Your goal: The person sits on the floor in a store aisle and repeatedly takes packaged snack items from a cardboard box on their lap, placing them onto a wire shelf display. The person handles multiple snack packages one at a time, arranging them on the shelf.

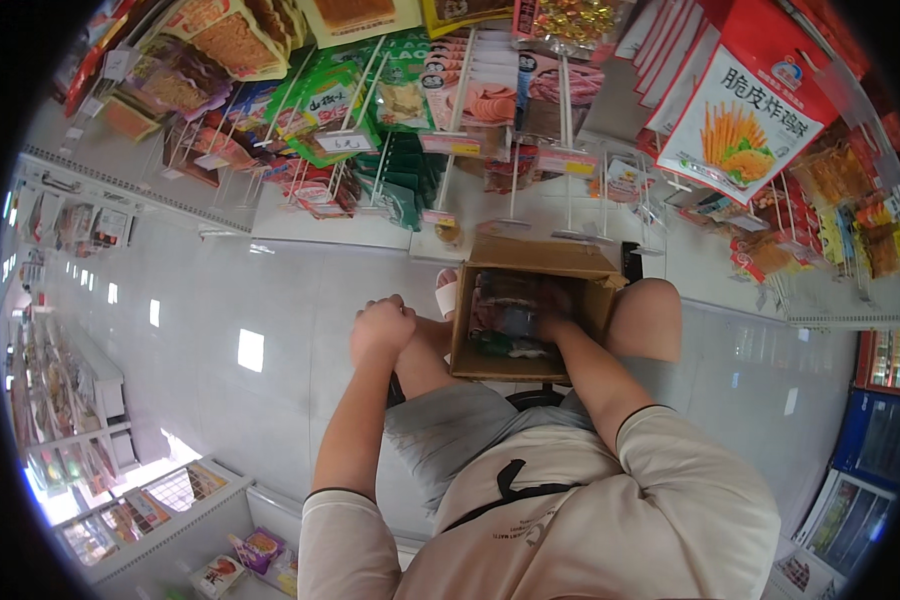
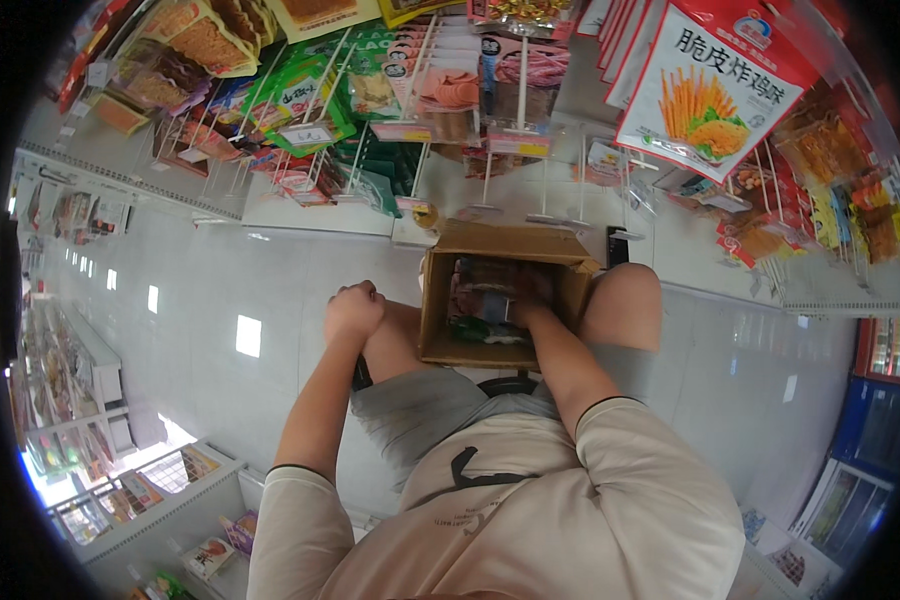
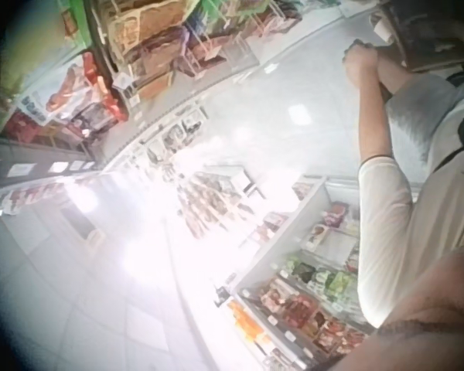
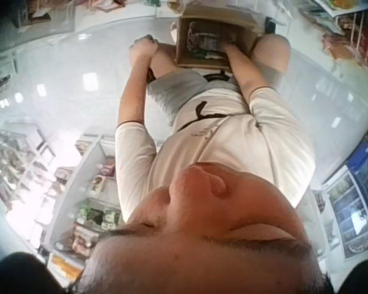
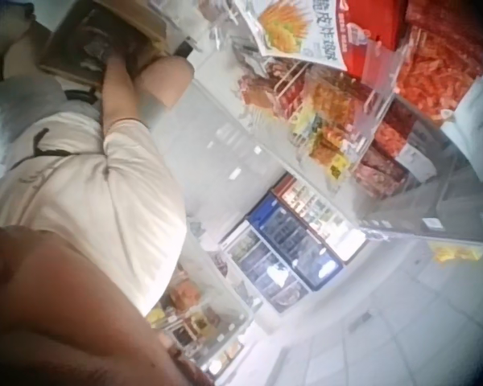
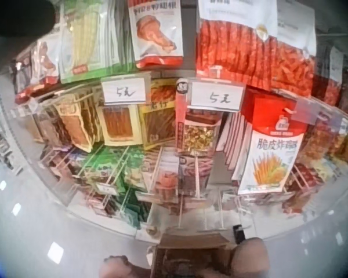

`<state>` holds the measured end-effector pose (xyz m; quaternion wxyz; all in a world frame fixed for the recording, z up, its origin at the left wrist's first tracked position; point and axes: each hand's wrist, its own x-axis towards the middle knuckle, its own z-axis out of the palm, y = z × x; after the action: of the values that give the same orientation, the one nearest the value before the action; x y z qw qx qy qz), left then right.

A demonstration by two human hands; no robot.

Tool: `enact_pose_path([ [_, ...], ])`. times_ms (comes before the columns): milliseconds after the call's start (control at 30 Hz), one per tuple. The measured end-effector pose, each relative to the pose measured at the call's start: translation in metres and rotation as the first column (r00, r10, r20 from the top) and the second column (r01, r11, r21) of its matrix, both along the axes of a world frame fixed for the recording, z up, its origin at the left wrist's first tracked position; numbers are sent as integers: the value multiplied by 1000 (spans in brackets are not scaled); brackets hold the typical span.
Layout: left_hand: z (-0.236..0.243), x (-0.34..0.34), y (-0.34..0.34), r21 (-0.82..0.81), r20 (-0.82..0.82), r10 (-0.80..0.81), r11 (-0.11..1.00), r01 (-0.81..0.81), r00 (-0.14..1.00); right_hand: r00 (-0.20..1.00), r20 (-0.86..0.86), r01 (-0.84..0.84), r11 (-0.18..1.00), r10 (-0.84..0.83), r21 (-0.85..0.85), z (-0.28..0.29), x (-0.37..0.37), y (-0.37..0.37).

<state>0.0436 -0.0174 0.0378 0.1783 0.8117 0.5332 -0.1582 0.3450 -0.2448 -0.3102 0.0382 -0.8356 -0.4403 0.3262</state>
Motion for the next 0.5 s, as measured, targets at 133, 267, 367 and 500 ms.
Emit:
enact_pose_path([
  [133, -7, -11, 3, 9, -46, 5, 1000, -4, 999, 990, 85, -111, 994, 112, -17, 18, -22, 12],
  [267, -6, -3, 6, -15, -21, -2, 1000, 2, 1000, 991, 69, -118, 991, 114, 58, 21, -6, 3],
  [367, -10, -12, 7, 3, -35, 22, 1000, -22, 999, 1000, -20, -4, 1000, 4, 17, 74, -26, 25],
  [500, -11, -8, 7, -11, -1, 26, 1000, -26, 1000, 979, -9, 198, 942, -203, 272, 142, -40, 21],
])
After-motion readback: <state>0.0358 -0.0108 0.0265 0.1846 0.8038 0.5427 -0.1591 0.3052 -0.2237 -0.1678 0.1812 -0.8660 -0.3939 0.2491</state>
